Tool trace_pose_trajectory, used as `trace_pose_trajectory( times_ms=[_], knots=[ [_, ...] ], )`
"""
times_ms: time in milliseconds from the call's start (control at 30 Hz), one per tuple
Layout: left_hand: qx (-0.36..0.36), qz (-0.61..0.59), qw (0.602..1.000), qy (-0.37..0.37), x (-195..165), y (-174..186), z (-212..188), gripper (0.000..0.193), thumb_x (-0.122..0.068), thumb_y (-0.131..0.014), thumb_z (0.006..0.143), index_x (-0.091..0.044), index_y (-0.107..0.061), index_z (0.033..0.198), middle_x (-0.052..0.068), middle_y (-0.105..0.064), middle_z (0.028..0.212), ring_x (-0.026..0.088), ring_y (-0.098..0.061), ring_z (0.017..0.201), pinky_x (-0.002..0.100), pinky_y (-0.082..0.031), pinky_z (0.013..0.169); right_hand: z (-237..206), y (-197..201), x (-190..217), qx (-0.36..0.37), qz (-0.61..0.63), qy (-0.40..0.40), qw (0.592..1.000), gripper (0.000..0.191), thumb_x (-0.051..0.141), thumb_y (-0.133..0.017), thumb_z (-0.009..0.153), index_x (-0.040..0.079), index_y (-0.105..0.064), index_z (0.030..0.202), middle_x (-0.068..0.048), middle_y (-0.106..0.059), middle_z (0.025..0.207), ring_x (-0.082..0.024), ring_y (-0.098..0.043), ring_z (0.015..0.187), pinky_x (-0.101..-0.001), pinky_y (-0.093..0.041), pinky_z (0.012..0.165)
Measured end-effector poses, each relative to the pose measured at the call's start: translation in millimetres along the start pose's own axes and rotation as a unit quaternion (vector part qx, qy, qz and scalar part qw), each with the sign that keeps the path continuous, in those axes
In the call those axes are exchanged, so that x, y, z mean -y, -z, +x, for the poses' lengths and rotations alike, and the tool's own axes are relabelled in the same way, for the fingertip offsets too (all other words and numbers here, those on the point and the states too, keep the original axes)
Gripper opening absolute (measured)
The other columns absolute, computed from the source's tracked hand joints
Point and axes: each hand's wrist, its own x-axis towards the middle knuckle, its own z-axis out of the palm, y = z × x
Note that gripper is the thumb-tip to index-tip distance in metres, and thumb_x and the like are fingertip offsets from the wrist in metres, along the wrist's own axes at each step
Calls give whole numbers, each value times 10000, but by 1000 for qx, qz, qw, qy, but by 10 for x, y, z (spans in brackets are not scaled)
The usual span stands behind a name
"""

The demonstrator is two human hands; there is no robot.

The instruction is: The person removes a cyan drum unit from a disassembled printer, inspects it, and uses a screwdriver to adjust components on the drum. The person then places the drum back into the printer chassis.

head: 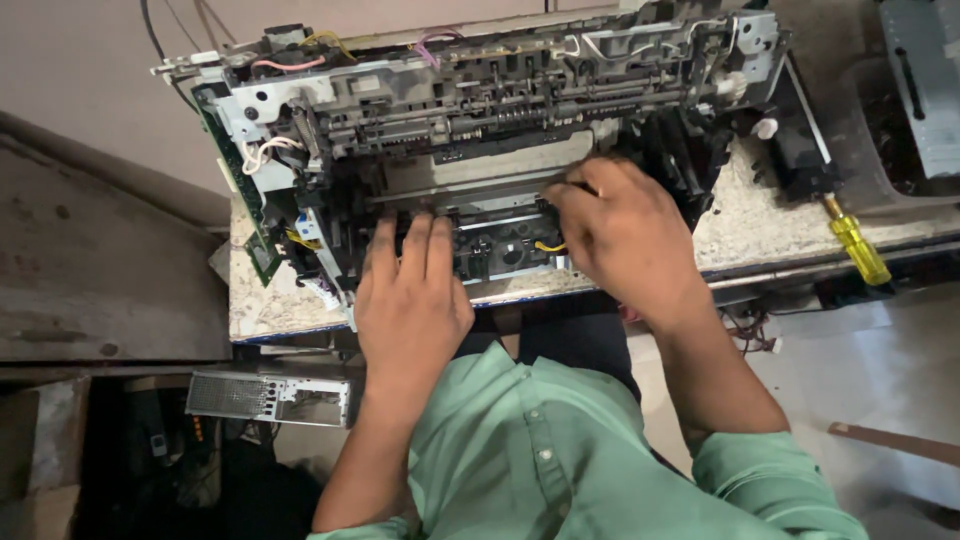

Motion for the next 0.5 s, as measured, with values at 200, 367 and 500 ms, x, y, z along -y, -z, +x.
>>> trace_pose_trajectory(
  times_ms=[200,367,500],
  knots=[
    [-10,-9,1000,7,-38,-27,17,520,-120,-671,782,-29,-637,1292,116,-644,1325,397,-575,1240,442,-491,1050,33,49,-20,-6,19,8,1000,227,5,-733,834,98,-762,1038,-71,-657,1029,-292,-661,984,-412,-550,862],
    [-12,-20,1000,7,-37,-31,14,508,-120,-675,795,-21,-630,1291,128,-642,1313,392,-572,1253,444,-484,1067,45,50,-11,-3,20,8,1000,191,27,-749,853,106,-756,1026,-64,-646,1008,-286,-656,969,-419,-536,860],
    [-8,-13,1000,5,-46,-25,30,507,-114,-673,790,-18,-629,1286,132,-643,1304,395,-574,1246,446,-484,1068,50,46,-21,0,-13,12,1000,216,28,-741,838,117,-767,1033,-60,-643,992,-285,-656,962,-427,-523,821]
  ],
)
